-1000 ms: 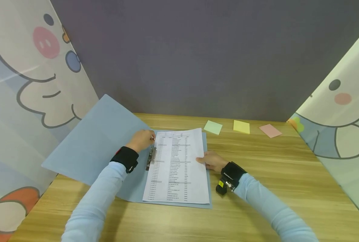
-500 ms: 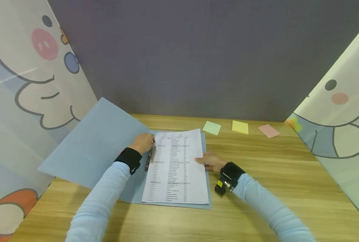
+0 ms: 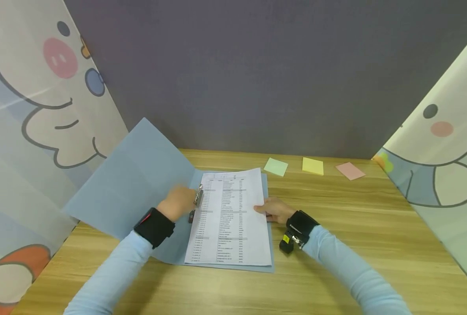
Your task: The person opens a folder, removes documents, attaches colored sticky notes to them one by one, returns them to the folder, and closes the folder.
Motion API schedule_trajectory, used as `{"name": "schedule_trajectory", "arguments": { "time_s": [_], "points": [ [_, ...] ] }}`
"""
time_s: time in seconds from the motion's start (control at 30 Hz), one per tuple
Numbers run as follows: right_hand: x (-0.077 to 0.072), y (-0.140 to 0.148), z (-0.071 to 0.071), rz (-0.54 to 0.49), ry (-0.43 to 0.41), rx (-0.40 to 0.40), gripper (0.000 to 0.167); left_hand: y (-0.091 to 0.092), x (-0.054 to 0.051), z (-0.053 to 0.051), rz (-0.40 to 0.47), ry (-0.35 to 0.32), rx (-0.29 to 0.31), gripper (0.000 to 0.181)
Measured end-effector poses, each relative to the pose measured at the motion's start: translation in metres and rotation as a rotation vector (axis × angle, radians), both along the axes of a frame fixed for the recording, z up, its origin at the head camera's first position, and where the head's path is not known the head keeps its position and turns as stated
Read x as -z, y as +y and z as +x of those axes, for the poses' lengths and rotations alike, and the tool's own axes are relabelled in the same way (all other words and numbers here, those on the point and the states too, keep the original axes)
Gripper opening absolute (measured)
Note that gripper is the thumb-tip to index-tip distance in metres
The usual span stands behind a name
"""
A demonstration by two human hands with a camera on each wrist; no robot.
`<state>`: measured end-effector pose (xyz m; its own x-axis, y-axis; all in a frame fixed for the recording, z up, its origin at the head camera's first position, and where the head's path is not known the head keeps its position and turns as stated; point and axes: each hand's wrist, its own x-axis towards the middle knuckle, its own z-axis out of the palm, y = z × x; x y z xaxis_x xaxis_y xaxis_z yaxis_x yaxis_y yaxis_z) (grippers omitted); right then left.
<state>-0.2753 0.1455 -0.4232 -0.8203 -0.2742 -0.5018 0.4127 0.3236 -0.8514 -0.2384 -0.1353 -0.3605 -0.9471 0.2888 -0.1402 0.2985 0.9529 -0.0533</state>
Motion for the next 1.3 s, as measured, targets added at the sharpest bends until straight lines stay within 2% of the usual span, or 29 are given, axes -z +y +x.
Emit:
{"name": "schedule_trajectory", "arguments": {
  "time_s": [0.1,0.23,0.33,0.4,0.53,0.63,0.83,0.9,1.0,1.3],
  "points": [
    [0.000,0.001,0.001,0.002,0.013,-0.004,0.030,0.002,0.001,0.030,-0.035,-0.039,0.037,0.012],
    [0.000,0.003,0.002,0.002,0.027,-0.011,0.030,0.005,0.009,0.069,-0.053,-0.079,0.085,0.012],
    [0.001,0.003,0.002,-0.014,0.025,-0.024,0.031,0.006,0.015,0.089,-0.084,-0.070,0.109,0.006],
    [0.002,0.004,0.001,-0.027,0.022,-0.027,0.032,0.005,0.018,0.097,-0.106,-0.042,0.115,0.007],
    [0.004,0.006,0.002,-0.029,0.031,-0.022,0.031,0.004,0.023,0.102,-0.111,0.002,0.123,0.011],
    [0.005,0.009,0.003,-0.041,0.031,-0.027,0.031,0.005,0.025,0.102,-0.096,-0.006,0.113,0.016],
    [0.005,0.022,0.009,-0.071,0.040,-0.072,0.034,0.011,0.028,0.102,-0.115,-0.009,0.093,0.055],
    [0.004,0.029,0.012,-0.079,0.047,-0.089,0.035,0.013,0.028,0.102,-0.128,-0.005,0.089,0.061],
    [0.001,0.044,0.017,-0.074,0.068,-0.115,0.038,0.015,0.027,0.103,-0.140,-0.001,0.089,0.064],
    [0.000,0.095,0.025,-0.012,0.102,-0.106,0.042,0.014,0.026,0.103,-0.140,-0.003,0.072,0.073]
  ]
}}
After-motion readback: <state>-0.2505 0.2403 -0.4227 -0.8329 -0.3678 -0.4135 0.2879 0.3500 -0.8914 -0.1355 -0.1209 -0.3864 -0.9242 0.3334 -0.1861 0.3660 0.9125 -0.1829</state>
